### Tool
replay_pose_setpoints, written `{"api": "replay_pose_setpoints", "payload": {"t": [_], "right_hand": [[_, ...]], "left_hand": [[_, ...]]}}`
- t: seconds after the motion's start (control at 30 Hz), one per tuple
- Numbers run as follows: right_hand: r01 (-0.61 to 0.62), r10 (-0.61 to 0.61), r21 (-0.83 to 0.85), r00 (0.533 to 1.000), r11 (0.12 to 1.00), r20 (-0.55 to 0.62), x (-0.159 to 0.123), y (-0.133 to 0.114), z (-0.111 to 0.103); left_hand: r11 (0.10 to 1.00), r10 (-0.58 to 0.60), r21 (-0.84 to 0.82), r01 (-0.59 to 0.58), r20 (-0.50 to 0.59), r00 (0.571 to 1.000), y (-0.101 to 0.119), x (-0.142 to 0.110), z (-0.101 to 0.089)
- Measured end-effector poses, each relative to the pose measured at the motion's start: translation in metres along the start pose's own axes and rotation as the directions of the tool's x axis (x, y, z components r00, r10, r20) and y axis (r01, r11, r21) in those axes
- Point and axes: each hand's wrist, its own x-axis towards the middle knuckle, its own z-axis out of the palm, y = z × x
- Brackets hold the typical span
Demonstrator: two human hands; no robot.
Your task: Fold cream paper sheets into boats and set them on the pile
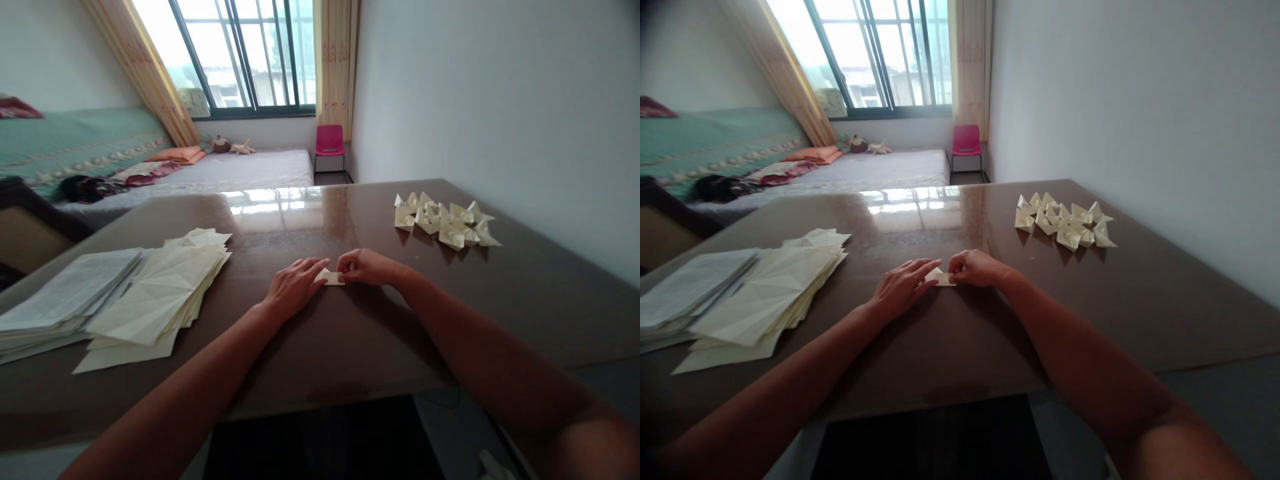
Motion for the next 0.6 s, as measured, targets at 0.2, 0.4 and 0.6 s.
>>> {"api": "replay_pose_setpoints", "payload": {"t": [0.2, 0.4, 0.6], "right_hand": [[0.025, -0.031, 0.057, 0.993, 0.998, 0.111, -0.003, 0.004, -0.009], [-0.102, 0.098, -0.064, 0.993, 0.993, -0.064, -0.001, 0.011, -0.006], [-0.092, 0.092, -0.006, 0.996, 0.996, 0.015, 0.0, 0.005, -0.001]], "left_hand": [[0.997, 0.021, -0.074, -0.016, 0.062, 0.998, 0.0, 0.002, -0.001], [0.996, 0.063, 0.056, -0.066, 0.048, 0.997, 0.006, -0.002, -0.006], [0.966, 0.146, 0.208, -0.151, 0.044, 0.988, 0.009, -0.006, -0.005]]}}
